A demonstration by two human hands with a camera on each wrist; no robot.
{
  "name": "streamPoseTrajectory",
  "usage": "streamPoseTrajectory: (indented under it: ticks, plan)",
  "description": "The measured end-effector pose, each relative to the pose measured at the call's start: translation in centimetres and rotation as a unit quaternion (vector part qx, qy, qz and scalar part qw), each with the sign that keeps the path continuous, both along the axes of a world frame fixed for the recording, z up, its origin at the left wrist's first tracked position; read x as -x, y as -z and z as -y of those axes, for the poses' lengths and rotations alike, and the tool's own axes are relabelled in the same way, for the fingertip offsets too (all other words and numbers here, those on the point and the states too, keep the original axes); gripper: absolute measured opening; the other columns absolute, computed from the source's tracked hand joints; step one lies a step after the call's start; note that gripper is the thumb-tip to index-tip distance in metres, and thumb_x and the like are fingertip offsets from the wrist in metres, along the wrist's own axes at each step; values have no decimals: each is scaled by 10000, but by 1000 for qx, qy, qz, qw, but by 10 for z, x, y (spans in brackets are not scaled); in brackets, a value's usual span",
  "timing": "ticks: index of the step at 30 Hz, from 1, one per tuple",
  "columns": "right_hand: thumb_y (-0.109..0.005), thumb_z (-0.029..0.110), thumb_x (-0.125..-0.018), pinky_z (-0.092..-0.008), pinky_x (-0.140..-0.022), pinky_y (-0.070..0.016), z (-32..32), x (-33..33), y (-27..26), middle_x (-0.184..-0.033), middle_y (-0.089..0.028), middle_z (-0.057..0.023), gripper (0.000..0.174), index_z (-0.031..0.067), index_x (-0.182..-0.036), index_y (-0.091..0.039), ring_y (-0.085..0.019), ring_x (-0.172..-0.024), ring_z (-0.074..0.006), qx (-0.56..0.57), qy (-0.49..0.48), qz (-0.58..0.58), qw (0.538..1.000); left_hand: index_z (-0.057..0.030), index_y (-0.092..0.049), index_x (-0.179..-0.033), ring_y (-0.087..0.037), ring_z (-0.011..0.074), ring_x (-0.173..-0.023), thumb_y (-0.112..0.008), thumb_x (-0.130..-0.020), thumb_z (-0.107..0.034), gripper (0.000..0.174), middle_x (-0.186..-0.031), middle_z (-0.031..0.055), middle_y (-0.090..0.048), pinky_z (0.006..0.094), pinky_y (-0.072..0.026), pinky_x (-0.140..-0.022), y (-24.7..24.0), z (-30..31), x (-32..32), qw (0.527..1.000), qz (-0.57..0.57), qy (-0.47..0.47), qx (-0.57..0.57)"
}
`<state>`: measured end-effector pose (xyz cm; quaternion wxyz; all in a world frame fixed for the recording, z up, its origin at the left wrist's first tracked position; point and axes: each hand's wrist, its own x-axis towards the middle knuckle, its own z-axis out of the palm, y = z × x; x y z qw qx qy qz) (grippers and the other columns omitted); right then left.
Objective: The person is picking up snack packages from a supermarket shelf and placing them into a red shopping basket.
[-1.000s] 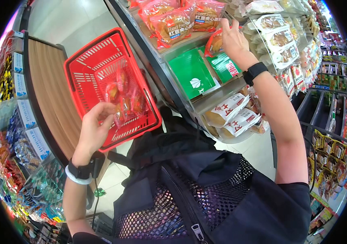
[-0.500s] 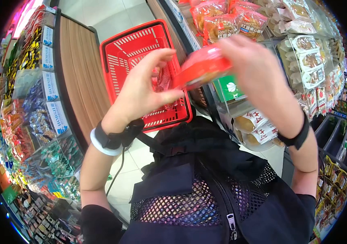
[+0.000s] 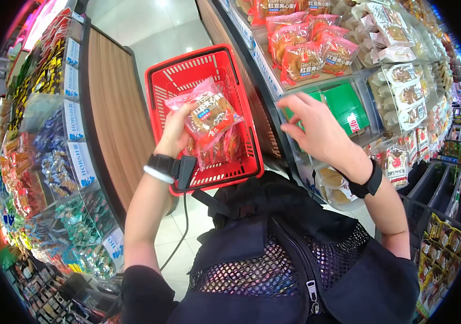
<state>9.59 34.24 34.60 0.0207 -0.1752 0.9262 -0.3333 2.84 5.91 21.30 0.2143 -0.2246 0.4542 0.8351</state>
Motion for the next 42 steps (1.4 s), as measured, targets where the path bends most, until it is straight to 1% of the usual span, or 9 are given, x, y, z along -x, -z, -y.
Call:
streamPoseTrajectory:
  ticks: [5, 10, 13, 22, 29, 31, 36, 40, 42]
  plan:
    - [-646, 5, -737, -369, -638, -479, -17, -30, 2, -898, -549, -172, 293, 8, -1004, -526, -610, -698, -287, 15, 58, 126, 990, 26, -567, -988, -614, 242, -891, -676, -726, 3, 285, -955, 104, -620, 399, -526, -757, 76, -38, 36, 992, -33, -121, 1]
    - [-641, 11, -748, -369, -639, -482, -28, -58, -15, -884, -553, -163, 283, 2, -1004, -518, -620, -716, -278, -22, 83, 150, 985, -4, -612, -1034, -636, 263, -776, -729, -684, -49, 372, -877, 136, -651, 361, -514, -710, 159, -62, 53, 947, -45, -164, 273]
    - [-644, 3, -745, -369, -633, -485, -30, -71, -20, -869, -553, -163, 291, 4, -1006, -515, -619, -718, -283, -27, 104, 161, 981, -6, -604, -975, -581, 346, -860, -771, -613, -130, 418, -910, 193, -591, 404, -464, -795, 182, -65, 37, 818, -122, -18, 561]
    - [-665, 47, -749, -375, -635, -489, -24, -82, -16, -856, -575, -164, 269, -1, -984, -545, -620, -730, -290, -29, 106, 227, 968, -15, -524, -881, -533, 392, -900, -695, -729, -233, 316, -953, 183, -518, 452, -448, -792, 197, -69, 6, 694, -327, 146, 625]
    - [-669, 60, -747, -391, -657, -483, -19, -73, -7, -850, -573, -169, 265, -5, -973, -547, -606, -770, -324, -33, 70, 254, 964, -20, -540, -1092, -588, 369, -975, -628, -758, -416, 525, -1015, 248, -609, 433, -465, -825, 205, -40, 5, 722, -135, 435, 521]
    - [-669, 64, -748, -399, -667, -480, -25, -66, -8, -857, -576, -174, 261, -7, -968, -547, -598, -781, -343, -21, 20, 243, 970, -41, -655, -932, -621, 320, -918, -595, -759, -459, 456, -917, 215, -644, 404, -471, -806, 205, -37, 12, 710, -132, 467, 510]
    - [-667, 96, -756, -366, -673, -504, -52, -29, -12, -839, -633, -176, 219, -19, -921, -579, -635, -760, -306, -25, 57, 239, 969, -48, -666, -803, -626, 350, -832, -567, -768, -249, 226, -818, 196, -644, 443, -490, -772, 203, -24, 7, 642, -200, 419, 611]
    - [-665, 103, -738, -373, -670, -506, -80, 11, -4, -850, -628, -178, 260, -10, -957, -583, -636, -743, -304, -78, 124, 130, 981, -134, -513, -1166, -327, 396, -1242, -636, -710, -116, 472, -1425, 149, -257, 430, -385, -970, 181, -32, 12, 576, -289, 400, 652]
    - [-665, 89, -719, -389, -728, -501, -94, 37, 0, -967, -594, -196, 389, 22, -1083, -546, -619, -831, -321, -107, 182, 111, 971, -160, -505, -1198, -322, 397, -1249, -641, -709, -124, 508, -1436, 147, -237, 472, -365, -981, 181, -38, 15, 558, -336, 386, 653]
